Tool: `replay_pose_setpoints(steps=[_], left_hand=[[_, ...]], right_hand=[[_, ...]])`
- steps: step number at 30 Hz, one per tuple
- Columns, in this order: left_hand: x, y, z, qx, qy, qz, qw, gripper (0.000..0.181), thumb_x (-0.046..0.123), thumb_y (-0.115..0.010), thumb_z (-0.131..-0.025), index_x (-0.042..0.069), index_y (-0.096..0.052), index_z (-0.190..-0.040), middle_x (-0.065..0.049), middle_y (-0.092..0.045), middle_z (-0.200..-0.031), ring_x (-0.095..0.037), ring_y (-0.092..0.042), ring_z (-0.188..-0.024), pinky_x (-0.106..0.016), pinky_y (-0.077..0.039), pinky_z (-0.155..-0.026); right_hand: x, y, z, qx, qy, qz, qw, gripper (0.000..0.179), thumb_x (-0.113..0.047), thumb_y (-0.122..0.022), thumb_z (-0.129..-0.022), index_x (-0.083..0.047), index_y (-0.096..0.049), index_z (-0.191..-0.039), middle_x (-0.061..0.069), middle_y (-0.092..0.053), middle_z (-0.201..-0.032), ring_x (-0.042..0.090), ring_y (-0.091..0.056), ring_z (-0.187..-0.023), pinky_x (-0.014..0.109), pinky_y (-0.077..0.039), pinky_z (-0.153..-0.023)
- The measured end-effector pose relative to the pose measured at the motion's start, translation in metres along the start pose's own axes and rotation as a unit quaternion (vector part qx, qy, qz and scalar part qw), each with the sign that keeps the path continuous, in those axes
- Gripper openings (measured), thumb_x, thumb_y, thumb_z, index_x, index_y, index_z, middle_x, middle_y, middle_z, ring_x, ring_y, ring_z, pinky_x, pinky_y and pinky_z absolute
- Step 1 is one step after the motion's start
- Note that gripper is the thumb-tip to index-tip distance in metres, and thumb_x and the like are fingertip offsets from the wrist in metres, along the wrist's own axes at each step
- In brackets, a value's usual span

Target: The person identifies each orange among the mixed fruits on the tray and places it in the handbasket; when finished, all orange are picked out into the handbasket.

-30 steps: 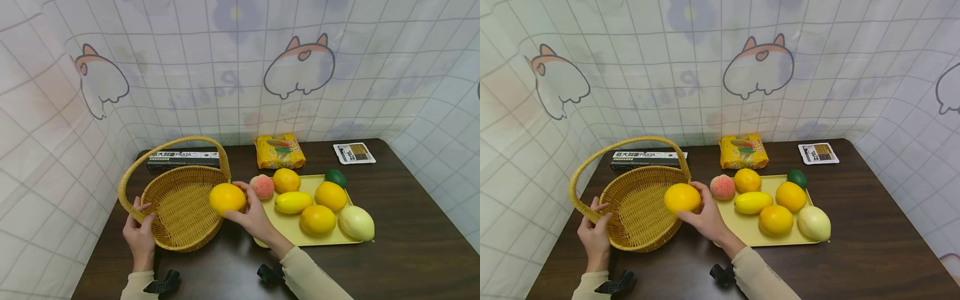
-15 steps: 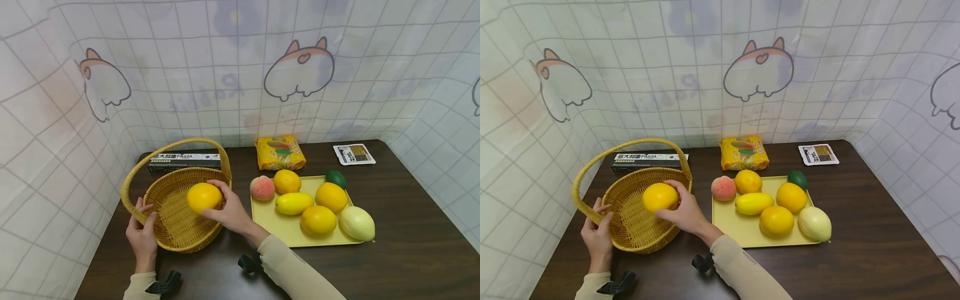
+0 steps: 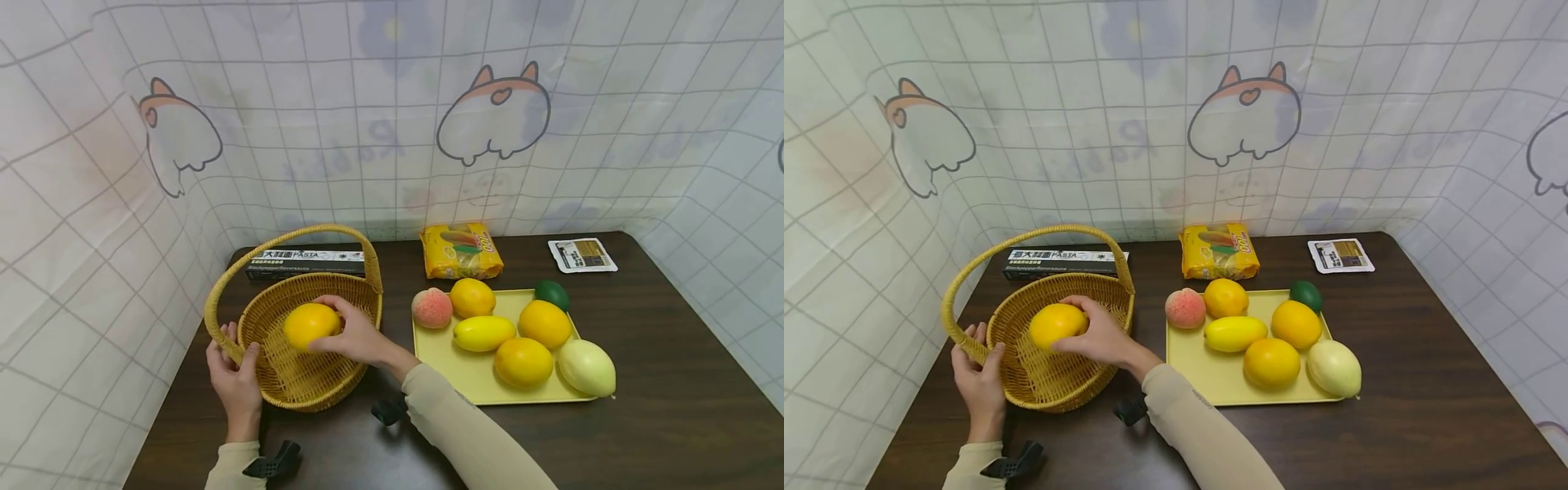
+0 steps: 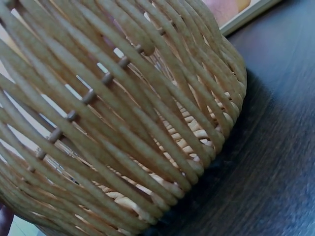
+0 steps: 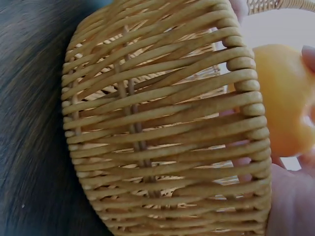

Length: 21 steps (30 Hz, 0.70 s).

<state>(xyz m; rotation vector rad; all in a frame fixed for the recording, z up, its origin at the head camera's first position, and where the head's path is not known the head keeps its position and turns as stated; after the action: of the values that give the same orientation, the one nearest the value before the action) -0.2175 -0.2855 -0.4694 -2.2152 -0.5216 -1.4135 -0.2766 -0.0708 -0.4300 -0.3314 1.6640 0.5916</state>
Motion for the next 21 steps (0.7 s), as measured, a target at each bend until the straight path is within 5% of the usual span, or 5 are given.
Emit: replay_pose_setpoints(steps=[13, 21], left_hand=[[0.000, 0.002, -0.002, 0.002, 0.000, -0.024, 0.9997, 0.050, 0.003, -0.062, -0.093, -0.003, -0.044, -0.139, -0.016, -0.048, -0.144, -0.024, -0.043, -0.135, -0.016, -0.038, -0.101], [-0.002, 0.002, -0.001, -0.002, 0.002, -0.034, 0.9994, 0.048, 0.002, -0.061, -0.093, -0.002, -0.045, -0.138, -0.018, -0.047, -0.143, -0.023, -0.043, -0.133, -0.016, -0.040, -0.098]], right_hand=[[0.012, -0.026, -0.027, -0.021, -0.043, 0.044, 0.9979, 0.068, -0.035, -0.074, -0.080, -0.022, -0.046, -0.139, -0.005, -0.056, -0.116, 0.012, -0.057, -0.094, 0.030, -0.049, -0.078], [0.020, -0.036, -0.038, 0.016, -0.066, 0.100, 0.9926, 0.070, -0.038, -0.078, -0.077, -0.021, -0.049, -0.138, -0.005, -0.058, -0.114, 0.011, -0.057, -0.090, 0.030, -0.048, -0.075]])
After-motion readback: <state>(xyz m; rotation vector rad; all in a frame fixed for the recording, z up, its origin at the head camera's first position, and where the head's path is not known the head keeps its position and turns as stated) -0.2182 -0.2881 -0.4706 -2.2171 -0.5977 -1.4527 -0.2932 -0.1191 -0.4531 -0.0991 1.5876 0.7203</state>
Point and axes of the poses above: each hand's wrist, its own z-axis away from the middle knuckle, its own y-axis out of the back of the hand, x = y × z, the point moved 8 cm from there along -z, towards the middle knuckle
